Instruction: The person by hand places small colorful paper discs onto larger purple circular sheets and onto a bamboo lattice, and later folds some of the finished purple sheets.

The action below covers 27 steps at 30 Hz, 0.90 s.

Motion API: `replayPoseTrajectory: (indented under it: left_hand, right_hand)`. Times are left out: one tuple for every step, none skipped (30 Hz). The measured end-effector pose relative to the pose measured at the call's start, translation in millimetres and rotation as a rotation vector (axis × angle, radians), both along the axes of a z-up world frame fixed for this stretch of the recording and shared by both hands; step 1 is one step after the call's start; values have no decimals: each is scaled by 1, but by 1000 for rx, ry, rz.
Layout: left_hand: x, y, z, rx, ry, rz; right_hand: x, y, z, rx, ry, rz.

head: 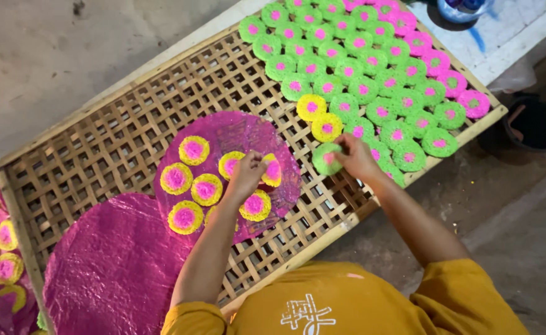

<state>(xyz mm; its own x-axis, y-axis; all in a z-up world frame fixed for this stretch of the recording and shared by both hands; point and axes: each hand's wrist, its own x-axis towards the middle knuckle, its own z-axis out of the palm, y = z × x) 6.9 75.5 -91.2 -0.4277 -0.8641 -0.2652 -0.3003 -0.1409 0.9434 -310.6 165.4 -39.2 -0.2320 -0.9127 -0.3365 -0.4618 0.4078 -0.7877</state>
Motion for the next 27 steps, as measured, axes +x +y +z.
replayPoseTrajectory:
  left_hand:
    - [-3,3,7,-20,-7,-3]
    - [-5,5,15,-41,-15,-3]
    - [-8,7,23,-137,4,-16]
    - [-12,9,32,-232,22,-31]
    - [-15,12,41,-327,41,-46]
    - [-19,15,51,-273,-59,-64]
    - [-25,18,62,-218,-158,-82]
    - [-30,23,73,-164,-259,-102]
    - [-37,29,85,-205,-286,-100]
    - [-44,39,96,-246,-311,-98]
    - [-52,48,107,-287,-336,-96]
    - [-60,60,116,-313,-347,-163]
    - [-68,72,124,-339,-357,-230]
    - [-70,82,130,-364,-365,-299]
    - [-67,90,135,-439,-357,-343]
    - [-63,94,137,-517,-345,-382]
    - [-58,96,138,-595,-332,-422]
    - [-49,98,135,-375,-399,-419]
    - [-37,98,130,-153,-462,-415]
    - [-25,93,124,-242,-635,-448]
    - [-14,87,117,-334,-808,-479]
    - [-4,80,109,-355,-874,-483]
    - [5,76,102,-376,-940,-486]
    - [13,74,96,-424,-926,-450]
    - [20,73,91,-471,-911,-413]
    - [24,72,87,-517,-895,-375]
    - [26,69,84,-455,-932,-407]
  right_hand:
    - [-6,1,-3,-43,105,10]
    - [-11,0,-3,-88,210,22]
    - [-14,-1,-1,-133,314,35]
    - [-14,0,1,-200,366,52]
    - [-12,0,4,-267,417,68]
    - [-9,2,8,-334,467,82]
    - [-5,5,12,-422,645,90]
    - [-1,8,17,-509,822,97]
    - [5,11,20,-596,1000,104]
    - [12,16,22,-380,640,14]
    - [21,22,22,-165,277,-68]
    - [29,33,20,51,-91,-144]
    - [37,44,17,97,-592,-213]
    - [45,55,13,136,-1094,-280]
    - [51,67,9,87,-1092,-297]
    - [53,75,7,36,-1085,-307]
    - [53,79,5,-14,-1077,-317]
    - [50,82,3,16,-906,-309]
    - [44,84,2,46,-736,-300]
    - [39,86,1,78,-567,-288]
    - [33,86,2,61,-331,-252]
    - [25,84,3,40,-95,-213]
    - [18,84,4,19,142,-172]
    - [13,84,4,-48,208,-148]
    - [10,84,4,-115,274,-124]
    - [8,84,3,-181,340,-99]
    - [7,84,3,-230,376,-87]
